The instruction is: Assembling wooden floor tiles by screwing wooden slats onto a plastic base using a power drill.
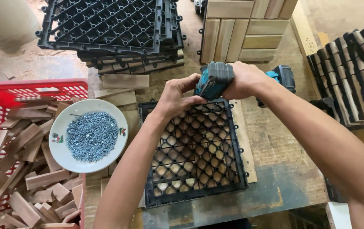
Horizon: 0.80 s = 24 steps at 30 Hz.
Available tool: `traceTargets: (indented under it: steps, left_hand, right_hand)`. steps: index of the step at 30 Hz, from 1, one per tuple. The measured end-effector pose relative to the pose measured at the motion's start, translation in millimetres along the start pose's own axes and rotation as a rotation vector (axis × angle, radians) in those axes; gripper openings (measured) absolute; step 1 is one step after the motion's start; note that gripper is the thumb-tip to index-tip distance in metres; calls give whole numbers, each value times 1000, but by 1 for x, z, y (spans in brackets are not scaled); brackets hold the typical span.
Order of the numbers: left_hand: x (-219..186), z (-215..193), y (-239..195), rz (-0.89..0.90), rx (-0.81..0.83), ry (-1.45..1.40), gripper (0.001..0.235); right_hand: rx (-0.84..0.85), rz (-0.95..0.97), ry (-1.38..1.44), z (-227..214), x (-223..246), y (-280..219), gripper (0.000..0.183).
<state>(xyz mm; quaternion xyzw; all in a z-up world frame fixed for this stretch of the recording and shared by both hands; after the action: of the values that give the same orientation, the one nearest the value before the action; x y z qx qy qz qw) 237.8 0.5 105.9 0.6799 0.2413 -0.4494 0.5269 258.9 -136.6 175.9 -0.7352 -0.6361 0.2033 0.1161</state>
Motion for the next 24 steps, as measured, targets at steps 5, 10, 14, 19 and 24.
traceTargets:
  steps: [5,10,14,19,24]
  left_hand:
    - [-9,-6,-10,53,-110,22,56]
    - [-25,0,-13,156,-69,124,51]
    - [-9,1,-11,73,-149,76,58]
    - [7,4,-10,47,-140,46,56]
    - [4,-1,-24,41,-171,55,59]
  right_hand:
    - [-56,-91,-72,-6,8,-3,46]
    - [-97,-203,-181,11,3,22,37]
    - [-146,-205,-151,8,-3,21,38]
    - [-139,-201,-109,12,-9,29,40]
    - [-205,-260,-140,9,7,18,37]
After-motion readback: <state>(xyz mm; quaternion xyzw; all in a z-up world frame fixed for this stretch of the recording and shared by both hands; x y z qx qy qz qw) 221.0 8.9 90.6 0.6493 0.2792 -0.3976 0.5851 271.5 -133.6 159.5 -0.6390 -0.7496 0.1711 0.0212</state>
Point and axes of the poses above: each hand's wrist, its own y-axis towards the middle knuckle, its own z-axis out of the palm, x = y × z, the point moved 8 cm from there along y, towards the middle knuckle, and after that the axes turned 14 degrees about z, right-handed, at the moved point
